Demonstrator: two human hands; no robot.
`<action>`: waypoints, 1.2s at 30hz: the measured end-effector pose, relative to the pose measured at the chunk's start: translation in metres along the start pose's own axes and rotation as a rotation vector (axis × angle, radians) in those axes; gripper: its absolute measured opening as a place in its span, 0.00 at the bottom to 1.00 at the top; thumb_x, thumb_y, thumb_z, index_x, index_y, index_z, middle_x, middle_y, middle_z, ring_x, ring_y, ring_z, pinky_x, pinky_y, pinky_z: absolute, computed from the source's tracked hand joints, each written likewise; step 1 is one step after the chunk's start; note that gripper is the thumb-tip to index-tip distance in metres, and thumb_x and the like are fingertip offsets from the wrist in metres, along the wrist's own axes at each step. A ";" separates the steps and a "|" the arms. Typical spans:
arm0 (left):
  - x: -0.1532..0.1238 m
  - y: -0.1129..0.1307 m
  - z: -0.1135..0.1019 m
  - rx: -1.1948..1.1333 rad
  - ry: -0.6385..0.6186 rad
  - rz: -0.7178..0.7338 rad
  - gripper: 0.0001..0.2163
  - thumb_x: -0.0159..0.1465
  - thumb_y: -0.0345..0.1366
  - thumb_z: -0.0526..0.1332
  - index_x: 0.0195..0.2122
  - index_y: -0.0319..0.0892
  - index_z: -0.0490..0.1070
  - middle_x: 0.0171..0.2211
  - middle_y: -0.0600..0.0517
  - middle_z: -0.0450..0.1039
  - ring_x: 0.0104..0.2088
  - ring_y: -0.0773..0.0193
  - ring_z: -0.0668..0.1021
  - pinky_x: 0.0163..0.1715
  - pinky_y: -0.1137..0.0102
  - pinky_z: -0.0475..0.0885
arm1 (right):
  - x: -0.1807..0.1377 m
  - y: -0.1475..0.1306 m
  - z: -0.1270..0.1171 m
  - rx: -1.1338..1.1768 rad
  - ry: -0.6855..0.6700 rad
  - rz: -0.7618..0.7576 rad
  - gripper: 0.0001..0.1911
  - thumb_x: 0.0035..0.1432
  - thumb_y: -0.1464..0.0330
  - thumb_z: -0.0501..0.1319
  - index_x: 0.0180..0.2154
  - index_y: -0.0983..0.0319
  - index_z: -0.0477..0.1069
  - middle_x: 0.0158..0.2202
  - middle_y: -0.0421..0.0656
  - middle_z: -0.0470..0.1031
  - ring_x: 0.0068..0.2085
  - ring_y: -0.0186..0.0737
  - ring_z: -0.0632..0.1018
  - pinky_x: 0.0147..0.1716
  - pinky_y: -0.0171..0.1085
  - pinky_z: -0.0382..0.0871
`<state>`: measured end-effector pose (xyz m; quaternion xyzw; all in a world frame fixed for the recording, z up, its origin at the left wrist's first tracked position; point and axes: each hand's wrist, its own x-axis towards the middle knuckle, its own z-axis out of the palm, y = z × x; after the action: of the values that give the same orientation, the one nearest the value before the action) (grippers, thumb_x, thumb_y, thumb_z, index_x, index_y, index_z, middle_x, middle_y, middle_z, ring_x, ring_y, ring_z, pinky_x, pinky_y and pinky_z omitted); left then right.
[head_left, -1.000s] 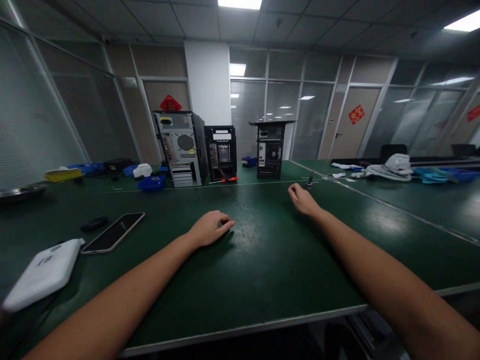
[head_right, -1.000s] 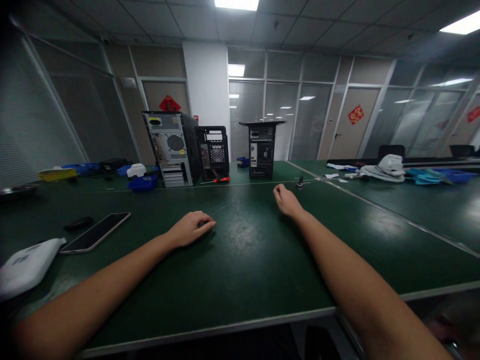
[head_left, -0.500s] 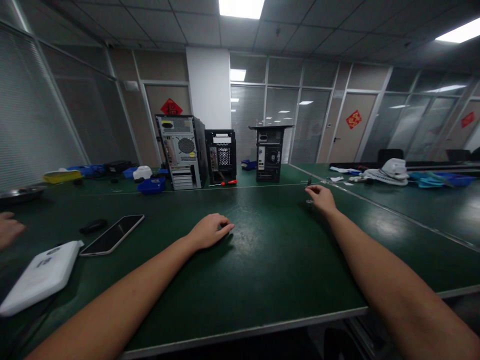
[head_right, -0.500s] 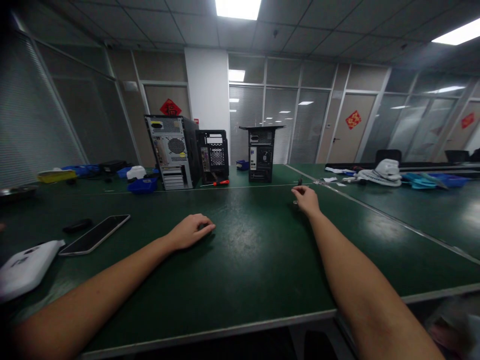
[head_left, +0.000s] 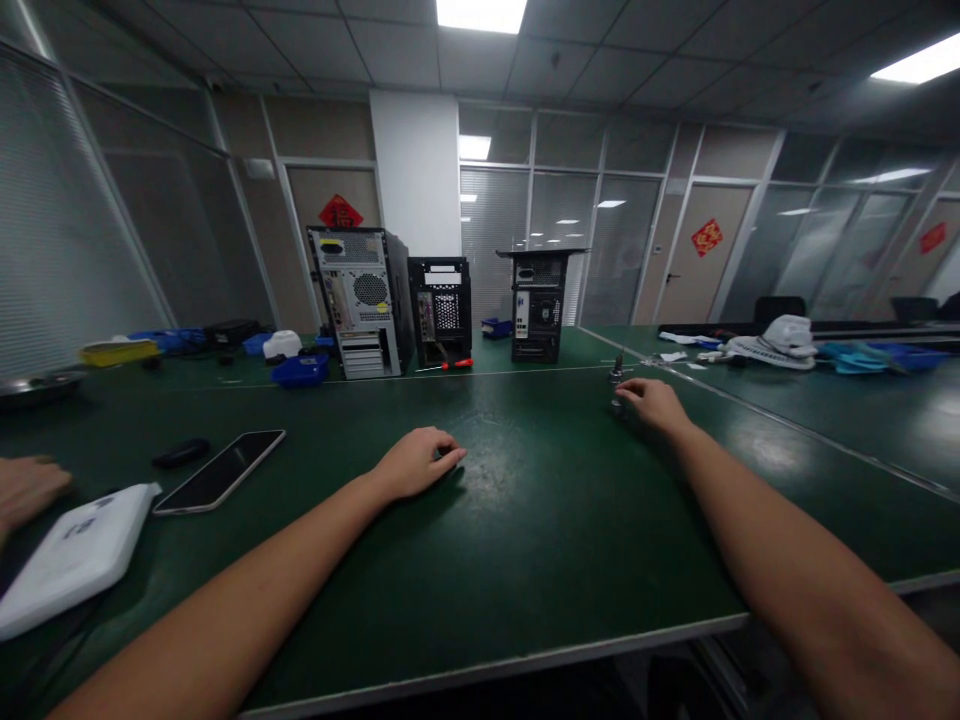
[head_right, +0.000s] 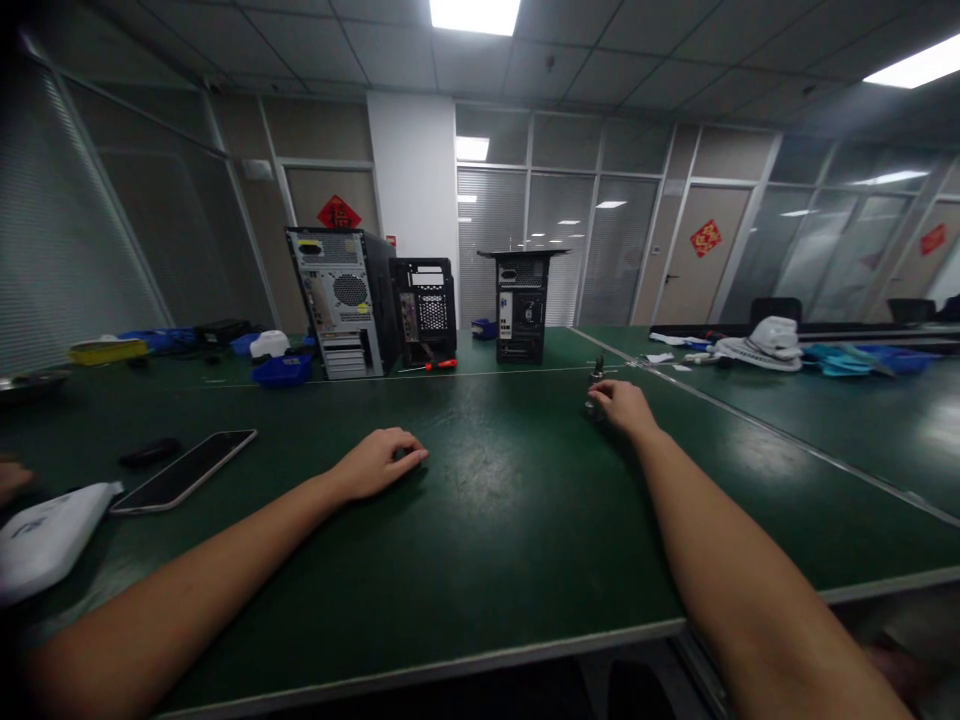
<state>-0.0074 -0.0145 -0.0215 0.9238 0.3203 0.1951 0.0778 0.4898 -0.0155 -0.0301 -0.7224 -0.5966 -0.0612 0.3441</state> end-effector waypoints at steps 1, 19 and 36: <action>0.000 0.000 0.000 -0.002 -0.001 0.000 0.19 0.70 0.49 0.53 0.41 0.44 0.80 0.38 0.48 0.79 0.39 0.58 0.77 0.38 0.68 0.70 | 0.000 0.000 0.002 -0.012 -0.016 -0.007 0.14 0.60 0.62 0.62 0.44 0.60 0.81 0.44 0.48 0.82 0.46 0.49 0.80 0.47 0.43 0.69; 0.001 0.004 -0.002 -0.008 -0.013 -0.001 0.18 0.70 0.48 0.54 0.40 0.44 0.80 0.38 0.48 0.79 0.39 0.59 0.78 0.39 0.68 0.70 | 0.004 -0.006 0.015 -0.173 -0.047 0.064 0.10 0.60 0.64 0.59 0.40 0.59 0.76 0.40 0.48 0.81 0.39 0.46 0.79 0.38 0.39 0.68; -0.001 0.004 -0.001 -0.015 -0.009 0.000 0.18 0.70 0.49 0.54 0.39 0.43 0.80 0.37 0.48 0.79 0.39 0.59 0.78 0.40 0.68 0.70 | -0.008 0.007 0.012 -0.051 -0.176 -0.024 0.25 0.51 0.60 0.69 0.51 0.59 0.76 0.44 0.47 0.81 0.45 0.47 0.80 0.47 0.42 0.71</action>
<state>-0.0061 -0.0182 -0.0193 0.9240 0.3185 0.1932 0.0860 0.4905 -0.0157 -0.0460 -0.7264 -0.6313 -0.0167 0.2713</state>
